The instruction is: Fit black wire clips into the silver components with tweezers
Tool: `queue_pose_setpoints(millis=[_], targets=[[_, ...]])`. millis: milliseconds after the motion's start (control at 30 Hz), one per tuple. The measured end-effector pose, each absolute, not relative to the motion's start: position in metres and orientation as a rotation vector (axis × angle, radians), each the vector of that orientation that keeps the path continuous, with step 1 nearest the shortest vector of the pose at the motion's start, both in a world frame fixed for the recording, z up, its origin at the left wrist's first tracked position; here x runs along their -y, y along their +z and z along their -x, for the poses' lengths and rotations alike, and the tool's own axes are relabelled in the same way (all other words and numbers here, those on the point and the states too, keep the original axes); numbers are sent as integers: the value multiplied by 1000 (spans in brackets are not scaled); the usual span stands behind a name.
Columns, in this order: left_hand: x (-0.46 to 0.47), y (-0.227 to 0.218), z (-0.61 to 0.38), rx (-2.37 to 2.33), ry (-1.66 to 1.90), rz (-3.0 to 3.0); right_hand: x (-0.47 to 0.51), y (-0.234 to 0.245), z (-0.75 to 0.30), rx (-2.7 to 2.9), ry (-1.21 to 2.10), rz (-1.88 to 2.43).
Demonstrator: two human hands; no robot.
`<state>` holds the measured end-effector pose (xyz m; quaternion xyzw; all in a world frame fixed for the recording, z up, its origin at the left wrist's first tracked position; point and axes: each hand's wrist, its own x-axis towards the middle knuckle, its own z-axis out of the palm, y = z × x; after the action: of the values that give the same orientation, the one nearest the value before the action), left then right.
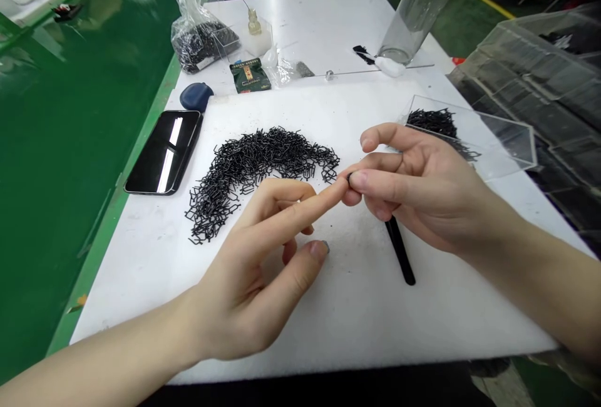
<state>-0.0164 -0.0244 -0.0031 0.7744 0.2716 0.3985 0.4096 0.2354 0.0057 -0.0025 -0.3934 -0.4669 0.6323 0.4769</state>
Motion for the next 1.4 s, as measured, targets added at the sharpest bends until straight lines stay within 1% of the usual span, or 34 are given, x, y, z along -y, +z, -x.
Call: queue_pose_setpoints(millis=[167, 367, 633, 767, 833, 967, 1400], targets=[[24, -4, 17, -710, 1037, -1873, -7, 3, -235, 1034, 1627, 952], [25, -5, 18, -788, 1136, -1826, -12, 7, -234, 885, 1810, 912], [26, -7, 12, -860, 1094, -1911, -11, 11, -234, 864, 1836, 922], [28, -9, 17, -823, 1176, -2066, -10, 12, -234, 849, 1842, 929], [30, -10, 19, -820, 1177, -2173, -9, 12, -234, 854, 1832, 937], [33, -10, 21, -793, 1071, -2313, -8, 11, -231, 886, 1768, 959], [31, -8, 20, -865, 1043, -2248, -2, 7, -228, 1046, 1519, 956]])
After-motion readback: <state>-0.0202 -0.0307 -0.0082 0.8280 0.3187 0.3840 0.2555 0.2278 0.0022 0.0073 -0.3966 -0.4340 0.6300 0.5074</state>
